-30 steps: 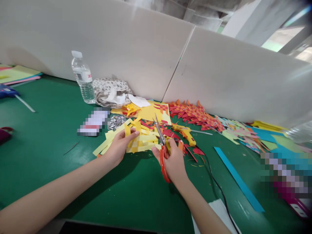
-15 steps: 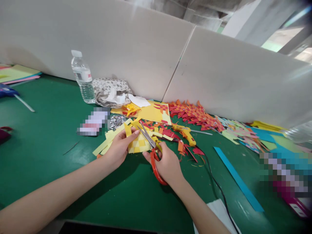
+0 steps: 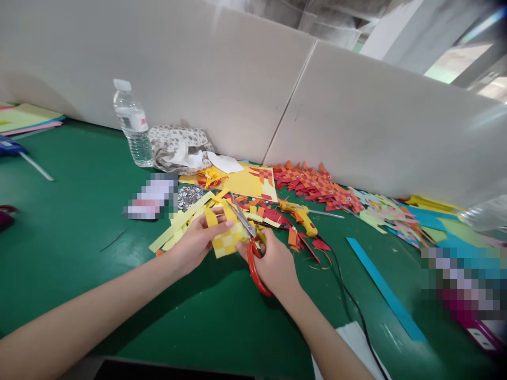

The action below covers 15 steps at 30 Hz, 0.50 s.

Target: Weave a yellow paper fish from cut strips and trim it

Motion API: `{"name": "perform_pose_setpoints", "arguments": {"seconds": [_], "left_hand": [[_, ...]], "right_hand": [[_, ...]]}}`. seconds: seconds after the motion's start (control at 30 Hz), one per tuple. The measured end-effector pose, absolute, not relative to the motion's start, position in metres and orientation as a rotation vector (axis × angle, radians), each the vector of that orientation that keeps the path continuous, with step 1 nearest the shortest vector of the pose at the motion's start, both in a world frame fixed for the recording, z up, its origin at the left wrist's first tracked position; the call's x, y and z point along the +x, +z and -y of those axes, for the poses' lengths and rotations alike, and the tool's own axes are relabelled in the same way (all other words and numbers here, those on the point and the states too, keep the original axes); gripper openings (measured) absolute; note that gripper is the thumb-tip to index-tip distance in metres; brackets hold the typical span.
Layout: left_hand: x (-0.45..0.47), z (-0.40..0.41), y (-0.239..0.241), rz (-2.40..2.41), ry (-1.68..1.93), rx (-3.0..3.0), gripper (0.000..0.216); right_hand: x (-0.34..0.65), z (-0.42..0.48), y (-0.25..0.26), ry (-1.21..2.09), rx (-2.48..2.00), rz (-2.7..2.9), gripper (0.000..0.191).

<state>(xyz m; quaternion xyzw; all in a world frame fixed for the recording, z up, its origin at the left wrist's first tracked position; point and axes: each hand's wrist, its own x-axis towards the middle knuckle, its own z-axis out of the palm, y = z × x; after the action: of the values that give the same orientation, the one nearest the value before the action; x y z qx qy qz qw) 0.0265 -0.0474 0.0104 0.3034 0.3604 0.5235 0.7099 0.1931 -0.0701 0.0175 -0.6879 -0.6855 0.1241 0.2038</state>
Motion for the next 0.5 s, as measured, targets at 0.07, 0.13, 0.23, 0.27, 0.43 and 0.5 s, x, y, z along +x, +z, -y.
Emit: {"name": "perform_pose_setpoints", "arguments": {"seconds": [0.07, 0.13, 0.23, 0.27, 0.43, 0.5], "left_hand": [[0.0261, 0.0475, 0.0107, -0.766, 1.136, 0.749, 0.032], [0.0269, 0.0479, 0.0123, -0.740, 1.125, 0.803, 0.031], [0.0289, 0.0490, 0.0151, -0.735, 1.142, 0.811, 0.034], [0.0294, 0.0494, 0.0155, -0.742, 1.140, 0.813, 0.035], [0.0295, 0.0497, 0.0112, -0.860, 1.084, 0.895, 0.021], [0.0287, 0.0485, 0.0089, -0.939, 1.098, 0.907, 0.019]], "right_hand": [[0.1943, 0.0698, 0.0172, 0.337, -1.914, 1.902, 0.027], [0.1949, 0.0698, 0.0162, 0.334, -1.907, 1.901, 0.027], [0.1948, 0.0699, 0.0145, 0.335, -1.891, 1.903, 0.027], [0.1948, 0.0699, 0.0141, 0.336, -1.885, 1.901, 0.027], [0.1966, 0.0683, 0.0141, 0.326, -1.881, 1.889, 0.026], [0.1977, 0.0678, 0.0144, 0.327, -1.881, 1.881, 0.026]]}}
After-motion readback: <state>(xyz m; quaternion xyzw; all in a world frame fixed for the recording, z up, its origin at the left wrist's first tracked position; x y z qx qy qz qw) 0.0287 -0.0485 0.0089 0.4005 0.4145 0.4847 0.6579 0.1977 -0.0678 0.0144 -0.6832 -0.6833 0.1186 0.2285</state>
